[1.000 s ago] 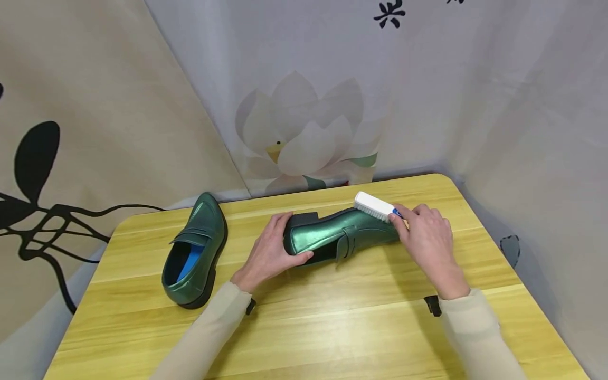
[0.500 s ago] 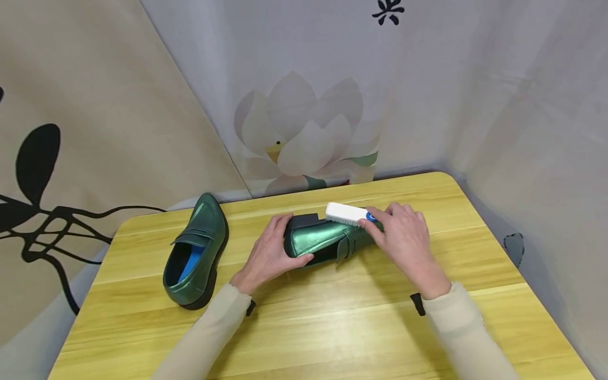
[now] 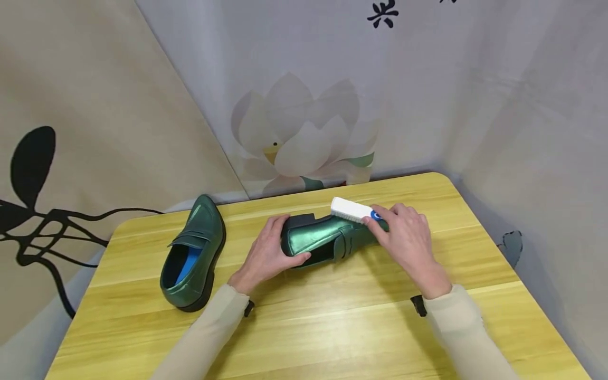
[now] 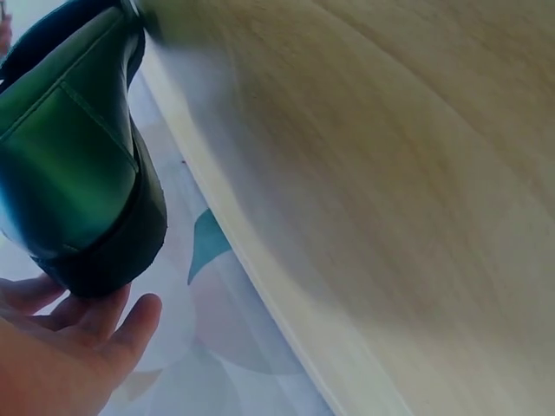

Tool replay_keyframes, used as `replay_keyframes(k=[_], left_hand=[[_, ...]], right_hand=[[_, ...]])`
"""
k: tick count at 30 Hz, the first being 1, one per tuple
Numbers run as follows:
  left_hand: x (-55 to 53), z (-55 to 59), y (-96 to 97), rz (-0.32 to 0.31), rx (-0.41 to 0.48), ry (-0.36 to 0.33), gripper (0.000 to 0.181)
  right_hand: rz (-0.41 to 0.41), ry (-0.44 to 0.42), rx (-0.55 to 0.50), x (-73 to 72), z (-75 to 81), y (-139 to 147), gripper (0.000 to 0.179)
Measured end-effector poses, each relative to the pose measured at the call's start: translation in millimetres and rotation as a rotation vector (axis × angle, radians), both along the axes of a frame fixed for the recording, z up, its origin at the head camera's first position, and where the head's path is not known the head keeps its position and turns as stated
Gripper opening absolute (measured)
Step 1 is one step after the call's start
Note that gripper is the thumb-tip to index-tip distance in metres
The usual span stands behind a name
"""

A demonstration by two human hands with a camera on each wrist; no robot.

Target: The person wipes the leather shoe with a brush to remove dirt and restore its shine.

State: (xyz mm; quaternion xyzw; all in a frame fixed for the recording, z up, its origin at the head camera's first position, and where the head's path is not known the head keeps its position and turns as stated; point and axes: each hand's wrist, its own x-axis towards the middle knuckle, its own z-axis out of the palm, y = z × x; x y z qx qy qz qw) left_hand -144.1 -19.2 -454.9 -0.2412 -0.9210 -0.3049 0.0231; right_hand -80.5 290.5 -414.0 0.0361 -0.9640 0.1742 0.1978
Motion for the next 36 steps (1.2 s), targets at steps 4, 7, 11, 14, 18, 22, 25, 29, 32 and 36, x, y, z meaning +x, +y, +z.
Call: replay_keyframes(k=[4, 7, 11, 14, 18, 22, 25, 29, 32, 36], left_hand=[[0.6, 1.9, -0.2, 0.005, -0.004, 0.000, 0.104], [0.2, 1.3, -1.8, 0.024, -0.008, -0.025, 0.102], [-1.0, 0.7, -3.1, 0.068, 0.001, -0.063, 0.100], [-2.1, 0.8, -2.9, 0.090, 0.003, -0.083, 0.099], [-1.2, 0.5, -0.2, 0.089, 0.005, -0.095, 0.100], [0.1, -0.1, 2.0, 0.082, 0.010, -0.105, 0.100], [0.1, -0.6, 1.8, 0.095, 0.007, -0.117, 0.100], [0.0, -0.2, 1.1, 0.109, 0.010, -0.123, 0.101], [0.3, 0.1, 1.6, 0.105, 0.016, -0.120, 0.101], [1.4, 0.0, 3.2, 0.093, 0.016, -0.117, 0.100]], right_hand=[[0.055, -0.008, -0.007, -7.2, -3.5, -17, 0.042], [0.008, -0.046, -0.019, -6.2, -6.9, -10, 0.044], [-0.078, -0.068, -0.039, -0.5, -11.1, 3, 0.044], [-0.061, -0.058, -0.063, 2.1, -12.6, 1, 0.045], [0.003, -0.069, -0.076, 5.6, -14.5, -10, 0.046], [-0.054, -0.094, -0.073, 9.4, -19.2, -1, 0.045], [-0.132, -0.115, -0.081, 10.9, -22.5, 12, 0.045], [-0.138, -0.130, -0.101, 9.4, -23.1, 15, 0.047], [-0.075, -0.133, -0.119, 6.8, -21.7, 5, 0.047], [-0.037, -0.130, -0.128, 7.9, -21.0, 0, 0.045]])
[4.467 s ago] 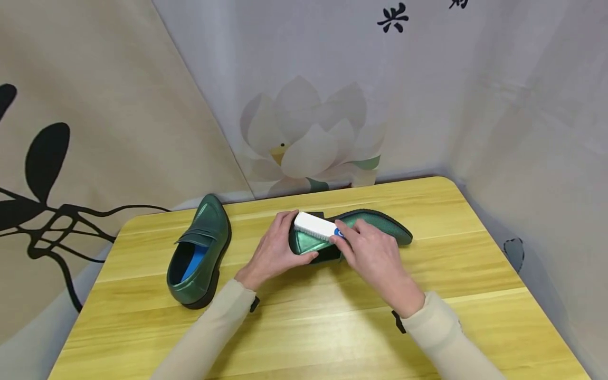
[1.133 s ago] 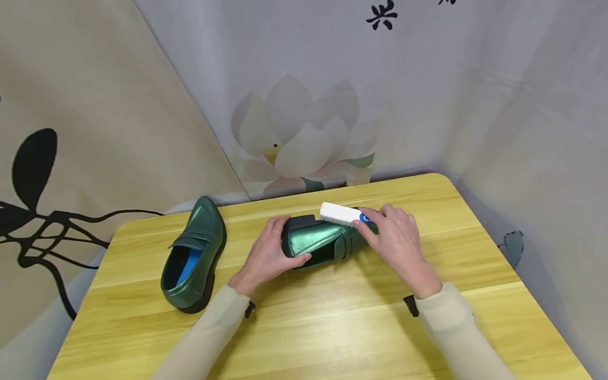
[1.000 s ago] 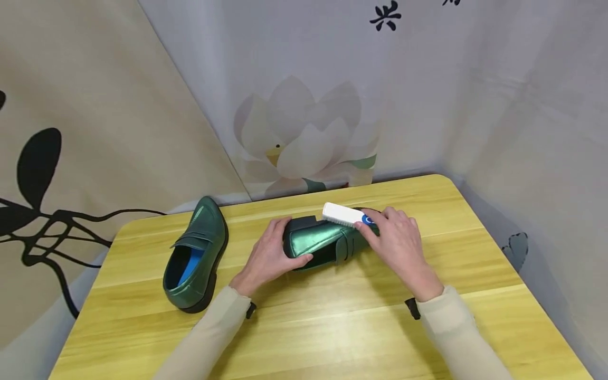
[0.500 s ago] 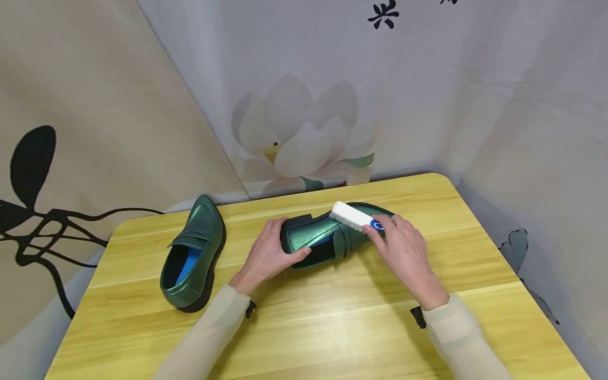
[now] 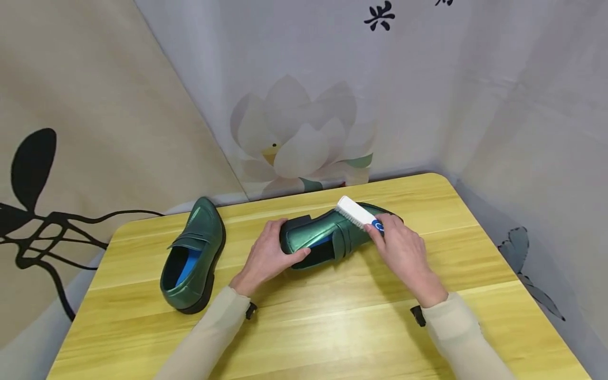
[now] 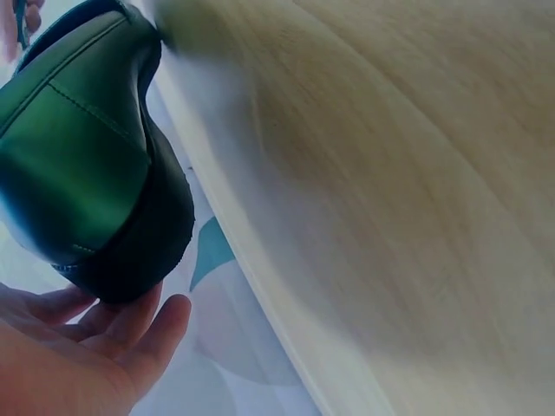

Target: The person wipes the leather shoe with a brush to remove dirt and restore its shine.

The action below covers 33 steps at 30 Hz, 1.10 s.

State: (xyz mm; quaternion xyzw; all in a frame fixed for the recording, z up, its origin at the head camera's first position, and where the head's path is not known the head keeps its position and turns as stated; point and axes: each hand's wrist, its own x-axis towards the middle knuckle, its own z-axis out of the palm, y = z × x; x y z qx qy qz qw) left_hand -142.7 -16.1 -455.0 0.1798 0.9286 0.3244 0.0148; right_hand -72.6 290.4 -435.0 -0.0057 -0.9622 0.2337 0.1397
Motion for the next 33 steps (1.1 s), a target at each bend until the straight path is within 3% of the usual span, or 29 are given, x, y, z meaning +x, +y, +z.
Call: replay_keyframes(k=[4, 8, 13, 17, 21, 28, 33], left_hand=[[1.4, -0.7, -1.2, -0.004, 0.003, 0.005, 0.099], [1.7, 0.2, -2.5, -0.005, 0.016, 0.012, 0.098], [1.1, -1.3, -3.7, -0.019, 0.021, 0.009, 0.099], [0.9, -2.8, -4.2, -0.038, 0.022, 0.013, 0.098], [0.7, -2.3, -5.3, -0.065, 0.028, 0.027, 0.099], [0.3, -4.1, -6.6, -0.095, 0.030, 0.048, 0.101], [0.0, -3.4, -7.6, -0.097, 0.011, 0.057, 0.102]], right_hand=[[-0.061, -0.006, 0.031, 6.3, -5.1, 19, 0.043], [-0.113, -0.070, 0.037, 15.9, -8.8, 47, 0.049], [-0.086, -0.152, 0.033, 22.2, -5.6, 73, 0.053], [-0.042, -0.170, 0.089, 20.2, -1.9, 85, 0.049], [0.004, -0.136, 0.128, 10.1, 1.3, 80, 0.046], [0.044, -0.091, 0.143, -7.3, 13.3, 47, 0.048], [0.046, -0.092, 0.155, -10.2, 16.4, 42, 0.054]])
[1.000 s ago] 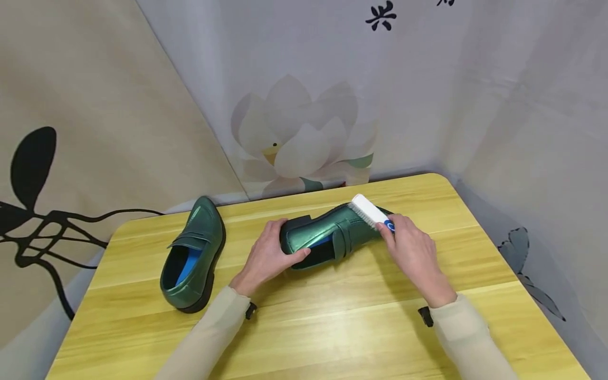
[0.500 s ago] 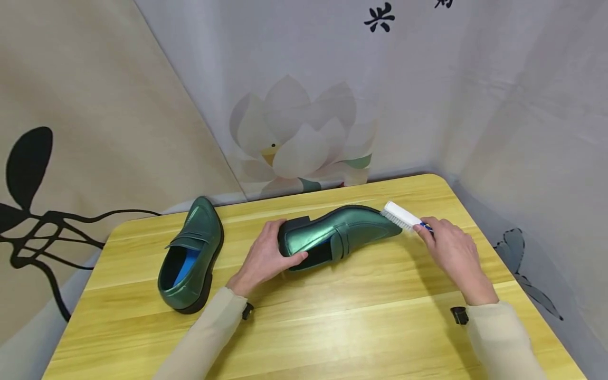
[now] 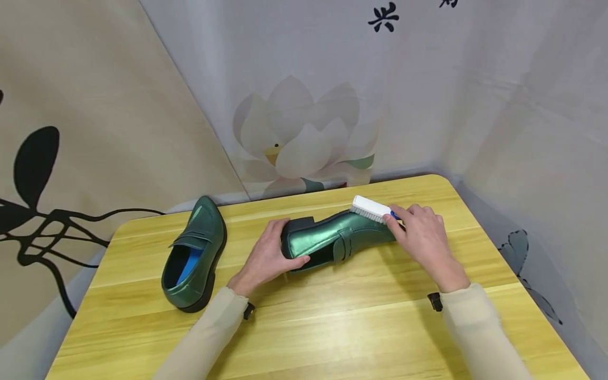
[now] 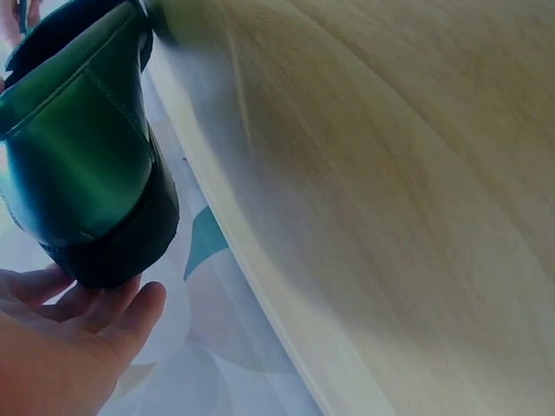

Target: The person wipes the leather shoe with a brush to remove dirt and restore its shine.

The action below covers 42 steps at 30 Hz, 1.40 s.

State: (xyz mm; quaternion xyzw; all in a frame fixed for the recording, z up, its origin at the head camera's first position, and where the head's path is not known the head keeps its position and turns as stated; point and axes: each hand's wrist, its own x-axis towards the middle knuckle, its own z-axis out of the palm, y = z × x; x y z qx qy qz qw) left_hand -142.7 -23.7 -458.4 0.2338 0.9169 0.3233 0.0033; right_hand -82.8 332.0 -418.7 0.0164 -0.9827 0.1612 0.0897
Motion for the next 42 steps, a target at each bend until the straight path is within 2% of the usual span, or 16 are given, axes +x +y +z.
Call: replay_keyframes(k=[4, 7, 15, 17, 22, 25, 28, 33, 36, 42], left_hand=[[0.9, 2.1, -1.2, -0.003, -0.019, 0.008, 0.104], [1.8, 4.7, -2.0, -0.006, -0.018, 0.028, 0.103], [2.5, 7.0, 0.3, -0.037, -0.030, 0.066, 0.104], [2.6, 6.6, 0.1, -0.040, -0.039, 0.070, 0.104], [2.4, 6.7, -1.7, -0.036, -0.051, 0.071, 0.104], [2.5, 7.9, -1.7, -0.030, -0.042, 0.081, 0.104], [3.0, 9.1, 0.0, -0.039, -0.039, 0.098, 0.103], [3.2, 10.3, 5.1, -0.057, -0.045, 0.119, 0.105], [2.9, 10.9, 6.5, -0.052, -0.047, 0.124, 0.104], [3.4, 10.6, 5.8, -0.039, -0.059, 0.112, 0.105]], right_hand=[[-0.051, -0.025, -0.006, 5.1, -2.7, 13, 0.056], [-0.064, 0.003, -0.006, 6.3, -5.9, 17, 0.053], [0.045, 0.174, 0.067, -3.3, -3.5, -9, 0.044], [0.049, 0.182, 0.072, -2.6, -2.8, -9, 0.043], [-0.020, 0.148, 0.073, 3.6, -2.3, 3, 0.044], [-0.023, 0.147, 0.083, 2.5, -1.4, 2, 0.047], [0.027, 0.210, 0.103, -2.7, -0.9, -9, 0.045], [0.180, 0.338, 0.138, -11.9, -1.3, -38, 0.044], [0.241, 0.364, 0.140, -14.8, 0.6, -54, 0.046], [0.272, 0.371, 0.087, -11.8, 3.9, -81, 0.049]])
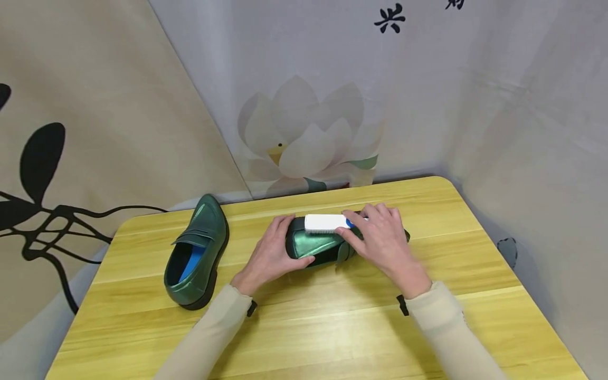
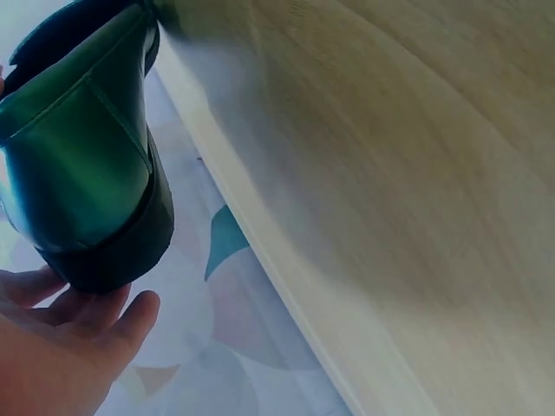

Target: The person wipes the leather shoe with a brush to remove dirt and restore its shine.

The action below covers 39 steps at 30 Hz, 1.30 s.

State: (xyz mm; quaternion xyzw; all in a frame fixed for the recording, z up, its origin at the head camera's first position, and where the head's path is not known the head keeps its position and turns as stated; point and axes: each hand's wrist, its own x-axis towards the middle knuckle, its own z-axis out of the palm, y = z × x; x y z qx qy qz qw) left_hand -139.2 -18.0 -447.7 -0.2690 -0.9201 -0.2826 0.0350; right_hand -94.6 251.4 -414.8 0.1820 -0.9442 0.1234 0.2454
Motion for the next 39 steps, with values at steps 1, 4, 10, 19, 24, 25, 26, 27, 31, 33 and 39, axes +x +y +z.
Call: replay_keyframes(k=[1, 4, 10, 19, 24, 25, 26, 27, 31, 33, 39], left_hand=[[0.2, -0.1, -0.2, 0.002, 0.001, 0.000, 0.105], [0.5, -0.5, -0.5, 0.004, 0.006, 0.007, 0.105], [1.8, -3.3, -2.5, 0.029, 0.014, -0.022, 0.104], [0.3, -5.2, -3.4, 0.021, 0.038, -0.006, 0.104], [0.6, -5.6, -2.4, 0.023, 0.035, -0.014, 0.103], [0.6, -5.4, -2.3, 0.025, 0.033, -0.013, 0.103], [0.6, -5.3, -2.2, 0.027, 0.030, -0.011, 0.103], [0.6, -5.1, -2.1, 0.029, 0.027, -0.009, 0.103], [0.7, -3.2, -1.6, 0.031, 0.027, 0.003, 0.102], [0.9, -2.2, -0.9, 0.027, 0.024, 0.008, 0.103], [2.9, -0.1, 1.4, 0.009, 0.018, 0.004, 0.104]], right_hand=[[0.015, -0.003, 0.005, 1.3, -0.1, -4, 0.050], [0.043, -0.014, 0.032, 5.9, -1.8, -12, 0.052], [-0.091, -0.009, 0.005, 9.6, -6.5, 7, 0.048], [0.057, 0.035, 0.051, 16.8, -5.2, -7, 0.050], [0.005, -0.009, 0.027, 16.4, -8.5, 4, 0.047], [-0.029, -0.022, 0.011, 15.6, -9.1, 8, 0.046], [-0.061, -0.030, -0.003, 14.7, -9.7, 12, 0.046], [-0.087, -0.033, -0.013, 13.8, -9.6, 15, 0.045], [-0.094, -0.016, -0.030, 10.4, -8.1, 11, 0.047], [-0.053, -0.002, -0.021, 9.2, -6.6, 2, 0.047], [-0.005, 0.001, 0.007, 4.4, -4.3, -21, 0.047]])
